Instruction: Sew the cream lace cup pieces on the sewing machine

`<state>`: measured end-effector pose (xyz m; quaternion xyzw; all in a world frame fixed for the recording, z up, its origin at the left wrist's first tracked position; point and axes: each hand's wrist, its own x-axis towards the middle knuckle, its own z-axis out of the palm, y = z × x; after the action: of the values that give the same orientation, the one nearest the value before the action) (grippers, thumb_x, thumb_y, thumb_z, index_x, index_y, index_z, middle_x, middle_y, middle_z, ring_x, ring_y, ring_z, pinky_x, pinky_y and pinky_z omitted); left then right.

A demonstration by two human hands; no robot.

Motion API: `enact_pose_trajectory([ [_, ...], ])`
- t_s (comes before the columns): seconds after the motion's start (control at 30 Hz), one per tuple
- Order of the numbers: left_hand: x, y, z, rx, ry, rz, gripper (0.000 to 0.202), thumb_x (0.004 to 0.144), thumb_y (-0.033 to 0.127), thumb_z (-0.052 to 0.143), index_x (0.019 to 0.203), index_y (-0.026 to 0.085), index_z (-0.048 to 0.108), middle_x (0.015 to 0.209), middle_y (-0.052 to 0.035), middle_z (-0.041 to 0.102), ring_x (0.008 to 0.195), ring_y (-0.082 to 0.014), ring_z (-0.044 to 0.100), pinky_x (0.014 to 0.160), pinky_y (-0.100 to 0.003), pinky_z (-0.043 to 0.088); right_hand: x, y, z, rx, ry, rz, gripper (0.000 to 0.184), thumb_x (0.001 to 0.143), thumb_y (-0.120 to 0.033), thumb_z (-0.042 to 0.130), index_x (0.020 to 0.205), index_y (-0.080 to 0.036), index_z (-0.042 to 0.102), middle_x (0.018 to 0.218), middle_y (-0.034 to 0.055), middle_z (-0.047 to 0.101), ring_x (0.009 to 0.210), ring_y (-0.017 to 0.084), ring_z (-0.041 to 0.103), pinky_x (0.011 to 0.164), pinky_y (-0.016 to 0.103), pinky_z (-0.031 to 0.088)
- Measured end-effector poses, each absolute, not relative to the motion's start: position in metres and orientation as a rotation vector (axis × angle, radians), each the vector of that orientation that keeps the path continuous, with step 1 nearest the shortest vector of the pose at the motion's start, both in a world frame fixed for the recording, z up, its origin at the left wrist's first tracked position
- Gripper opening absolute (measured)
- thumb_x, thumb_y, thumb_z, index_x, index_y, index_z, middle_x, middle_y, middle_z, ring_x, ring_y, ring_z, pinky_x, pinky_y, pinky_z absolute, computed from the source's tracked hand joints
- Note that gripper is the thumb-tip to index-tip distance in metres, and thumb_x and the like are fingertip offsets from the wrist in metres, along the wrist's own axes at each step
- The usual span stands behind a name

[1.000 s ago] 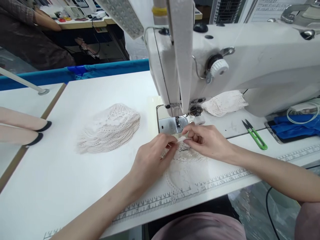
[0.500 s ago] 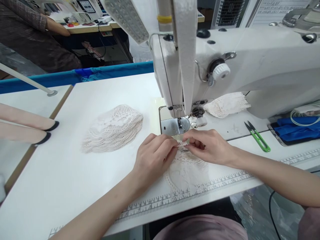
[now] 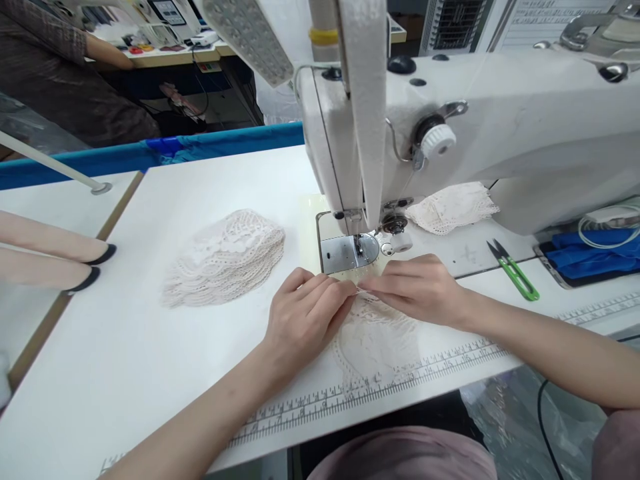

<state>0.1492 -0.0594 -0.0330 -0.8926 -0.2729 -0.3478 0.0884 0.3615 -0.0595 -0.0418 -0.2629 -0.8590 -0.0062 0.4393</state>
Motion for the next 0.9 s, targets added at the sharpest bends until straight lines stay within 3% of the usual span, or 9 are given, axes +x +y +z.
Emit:
enact_pose_trajectory([
  [0.07,0.148,-0.060,-0.032,-2.680,-0.865,-1.059,0.011,0.090,0.008,0.058,0.095,0.017,0.053,0.064,0.0055,0.063,0.054,-0.0097,0.057,0.058,-0.028,0.039,0.363,-0.060,-0.039,-0.585,-2.158,-0.248,0.006,0.088,-0.015,0.063,0.088,-0.016,0.069,0.066,-0.0031,0.066,0.051,0.006,0.056,0.042,0.019,0.042],
  [0.17,0.148,-0.062,-0.030,-2.728,-0.905,-1.073,0.018,0.090,0.007,0.057,0.104,0.018,0.056,0.069,0.0047,0.067,0.058,-0.0097,0.062,0.058,-0.028,0.040,0.365,-0.064,-0.031,-0.484,-2.254,-0.420,0.017,0.088,-0.009,0.061,0.075,-0.018,0.067,0.059,-0.0044,0.062,0.048,0.006,0.050,0.039,0.021,0.037],
  [0.27,0.148,-0.063,-0.029,-2.761,-0.909,-1.118,0.017,0.090,0.007,0.058,0.098,0.021,0.059,0.071,0.0048,0.070,0.058,-0.0093,0.063,0.057,-0.028,0.040,0.365,-0.067,-0.026,-0.417,-2.331,-0.494,0.026,0.090,-0.009,0.056,0.067,-0.020,0.063,0.058,-0.0051,0.060,0.048,0.006,0.048,0.040,0.022,0.035],
  [0.37,0.149,-0.065,-0.028,-2.792,-0.979,-1.182,0.013,0.088,0.009,0.061,0.088,0.022,0.061,0.071,0.0050,0.071,0.057,-0.0085,0.061,0.058,-0.028,0.043,0.367,-0.068,-0.021,-0.446,-2.380,-0.401,0.029,0.093,-0.010,0.050,0.070,-0.021,0.064,0.057,-0.0050,0.058,0.048,0.007,0.047,0.040,0.023,0.033],
  [0.47,0.149,-0.070,-0.020,-2.965,-1.115,-1.186,0.011,0.088,0.013,0.063,0.082,0.022,0.062,0.067,0.0057,0.069,0.055,-0.0089,0.059,0.056,-0.027,0.044,0.371,-0.069,-0.008,-0.588,-2.433,0.019,0.025,0.095,-0.016,0.050,0.076,-0.020,0.066,0.060,-0.0044,0.060,0.049,0.007,0.048,0.041,0.023,0.033],
  [0.63,0.154,-0.078,-0.001,-3.727,-1.394,-1.048,0.011,0.089,0.019,0.063,0.080,0.024,0.066,0.068,0.0056,0.069,0.059,-0.0095,0.063,0.053,-0.021,0.051,0.383,-0.068,0.025,-0.840,-2.296,1.337,0.013,0.090,-0.028,0.064,0.083,-0.018,0.069,0.063,-0.0053,0.063,0.052,0.005,0.054,0.045,0.017,0.041],
  [0.7,0.157,-0.077,-0.002,-3.733,-1.466,-0.986,0.015,0.090,0.019,0.061,0.077,0.023,0.065,0.066,0.0053,0.068,0.057,-0.0095,0.061,0.051,-0.021,0.049,0.383,-0.065,0.026,-0.949,-2.239,1.485,0.013,0.090,-0.028,0.063,0.083,-0.018,0.069,0.059,-0.0066,0.061,0.047,0.005,0.051,0.043,0.017,0.039],
  [0.8,0.159,-0.072,-0.018,-3.295,-1.411,-0.888,0.015,0.088,0.018,0.063,0.073,0.021,0.063,0.066,0.0043,0.066,0.055,-0.0114,0.056,0.052,-0.027,0.041,0.375,-0.057,0.008,-1.125,-2.325,1.100,0.012,0.089,-0.020,0.062,0.080,-0.018,0.070,0.067,-0.0047,0.066,0.055,0.006,0.056,0.050,0.019,0.039],
  [0.9,0.158,-0.067,-0.036,-2.894,-1.246,-0.806,0.004,0.087,0.021,0.063,0.083,0.020,0.063,0.076,-0.0002,0.069,0.065,-0.0161,0.060,0.060,-0.033,0.039,0.365,-0.052,-0.017,-1.249,-2.422,0.548,0.017,0.091,-0.018,0.058,0.081,-0.018,0.071,0.075,-0.0017,0.071,0.066,0.010,0.061,0.056,0.023,0.037],
])
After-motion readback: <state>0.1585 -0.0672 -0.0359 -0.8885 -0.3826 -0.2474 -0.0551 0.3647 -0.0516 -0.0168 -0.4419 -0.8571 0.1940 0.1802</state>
